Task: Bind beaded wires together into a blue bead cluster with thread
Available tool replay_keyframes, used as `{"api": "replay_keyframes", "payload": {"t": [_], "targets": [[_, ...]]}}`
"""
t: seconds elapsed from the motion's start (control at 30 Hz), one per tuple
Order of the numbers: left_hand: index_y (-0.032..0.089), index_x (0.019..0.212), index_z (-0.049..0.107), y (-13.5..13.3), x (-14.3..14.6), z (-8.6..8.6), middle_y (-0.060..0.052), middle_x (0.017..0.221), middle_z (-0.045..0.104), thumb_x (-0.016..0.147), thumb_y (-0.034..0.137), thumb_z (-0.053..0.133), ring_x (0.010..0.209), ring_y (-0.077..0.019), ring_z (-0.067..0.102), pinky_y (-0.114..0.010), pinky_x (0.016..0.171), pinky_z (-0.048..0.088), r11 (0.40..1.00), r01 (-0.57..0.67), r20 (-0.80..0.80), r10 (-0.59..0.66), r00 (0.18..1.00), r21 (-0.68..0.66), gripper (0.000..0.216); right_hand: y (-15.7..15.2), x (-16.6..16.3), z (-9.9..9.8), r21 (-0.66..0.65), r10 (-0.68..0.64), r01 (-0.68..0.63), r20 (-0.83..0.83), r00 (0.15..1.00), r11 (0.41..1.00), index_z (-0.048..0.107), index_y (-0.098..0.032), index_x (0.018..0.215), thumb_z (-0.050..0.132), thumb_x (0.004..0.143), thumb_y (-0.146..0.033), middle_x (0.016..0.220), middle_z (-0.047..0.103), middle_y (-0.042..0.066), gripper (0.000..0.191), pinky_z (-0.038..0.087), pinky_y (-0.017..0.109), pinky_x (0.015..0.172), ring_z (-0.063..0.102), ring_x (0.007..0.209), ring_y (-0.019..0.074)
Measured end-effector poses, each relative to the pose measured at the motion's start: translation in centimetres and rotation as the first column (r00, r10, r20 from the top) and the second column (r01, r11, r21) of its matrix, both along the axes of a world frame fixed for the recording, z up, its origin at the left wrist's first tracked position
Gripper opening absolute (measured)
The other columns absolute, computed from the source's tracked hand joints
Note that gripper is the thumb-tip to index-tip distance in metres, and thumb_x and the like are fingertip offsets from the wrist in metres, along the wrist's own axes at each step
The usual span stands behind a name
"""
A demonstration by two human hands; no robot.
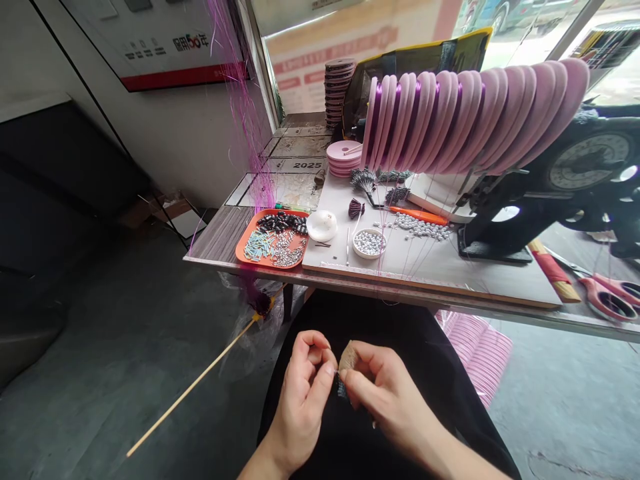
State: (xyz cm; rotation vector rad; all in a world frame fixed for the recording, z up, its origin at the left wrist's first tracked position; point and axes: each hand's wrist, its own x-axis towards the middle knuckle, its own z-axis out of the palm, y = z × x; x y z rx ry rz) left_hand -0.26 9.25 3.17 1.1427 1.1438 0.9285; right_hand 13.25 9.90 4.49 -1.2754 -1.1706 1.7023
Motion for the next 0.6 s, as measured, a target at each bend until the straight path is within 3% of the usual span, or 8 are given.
{"api": "replay_keyframes", "payload": {"t": [0.3,0.6], "targets": [[0.024,0.099,0.043,0.1,-0.71,-0.11,0.001,0.079,0.049,0.09,0.026,0.041,0.072,-0.0132,0.048,-0.025,0.068,0.041,0.991,0.105,-0.155,-0.091,0.984,0.086,0.009,0.1,0.18,0.19,-0.006,0.018,-0.017,0.016,1.0,1.0,0.04,-0.018,0.054,0.044,0.068,-0.017,0.047,0.04,-0.006,0.015,0.029,0.015,0.037,0.034,0.044,0.0053],[0.025,0.097,0.042,-0.13,-0.29,0.11,0.002,0.078,0.047,0.091,0.026,0.04,0.071,-0.0127,0.048,-0.023,0.068,0.041,0.995,0.087,-0.12,-0.08,0.99,0.055,0.007,0.02,0.13,0.26,-0.023,0.007,-0.008,-0.024,1.0,1.0,0.041,-0.018,0.055,0.047,0.07,-0.021,0.047,0.041,-0.006,0.016,0.029,0.014,0.034,0.035,0.042,0.0057]]}}
